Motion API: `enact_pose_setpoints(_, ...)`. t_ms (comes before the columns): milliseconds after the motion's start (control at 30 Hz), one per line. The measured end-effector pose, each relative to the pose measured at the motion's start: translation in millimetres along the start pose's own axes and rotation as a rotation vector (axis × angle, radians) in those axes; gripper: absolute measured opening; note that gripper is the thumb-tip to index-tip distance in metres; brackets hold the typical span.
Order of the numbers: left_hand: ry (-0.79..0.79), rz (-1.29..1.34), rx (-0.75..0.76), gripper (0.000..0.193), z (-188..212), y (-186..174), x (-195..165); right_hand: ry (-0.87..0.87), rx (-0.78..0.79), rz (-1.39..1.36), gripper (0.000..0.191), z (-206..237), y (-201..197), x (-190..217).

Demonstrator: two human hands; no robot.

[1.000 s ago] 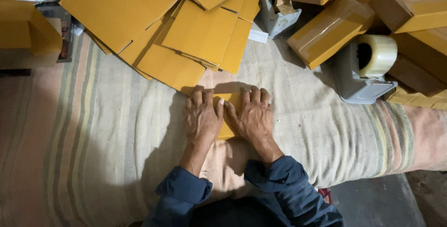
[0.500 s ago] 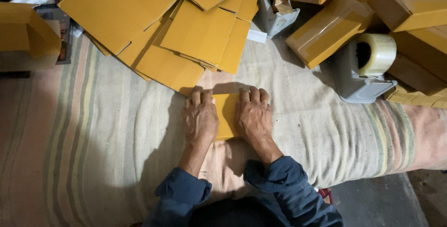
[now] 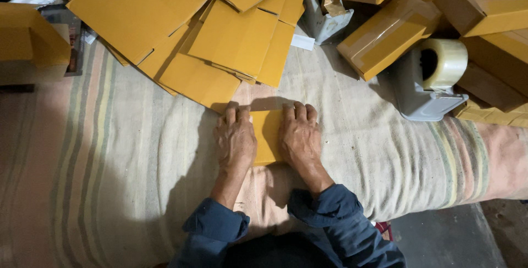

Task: The person folds flat yellow cardboard mailer boxes into open boxes one at a time, pressing the side walls and bottom flaps into shape by hand and placing each finished box on a pile of completed boxes on the padded work surface.

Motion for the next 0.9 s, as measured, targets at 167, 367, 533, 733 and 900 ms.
enact_pose_setpoints(167, -0.057, 0.025, 0.110, 0.050, 0, 0, -3, -0.012, -0.020, 0.079, 0.060, 2, -3, 2)
enact_pose_setpoints(367, -0.054, 0.040, 0.049, 0.045, 0, 2, 0, 0.046, 0.010, 0.070, 0.062, 12, -4, 0)
enact_pose_setpoints(533, 0.059, 0.033, 0.008, 0.066, 3, -1, -3, 0.113, -0.009, -0.017, 0.055, 14, -4, -11)
enact_pose_setpoints(733, 0.055, 0.065, 0.046, 0.068, 6, 3, 0, 0.047, -0.058, -0.018, 0.059, 13, -7, -7)
enact_pose_setpoints(900, 0.098, 0.048, -0.044, 0.053, 8, 4, 3, 0.076, -0.013, -0.043, 0.053, 12, -9, -7)
Point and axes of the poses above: each hand's wrist, its own z-axis away from the middle knuckle, its own y-axis out of the palm, x = y × z, the point moved 4 cm from there along -z, towards the middle knuckle, and after that the axes turned 12 degrees about y, right-handed, at the moved point
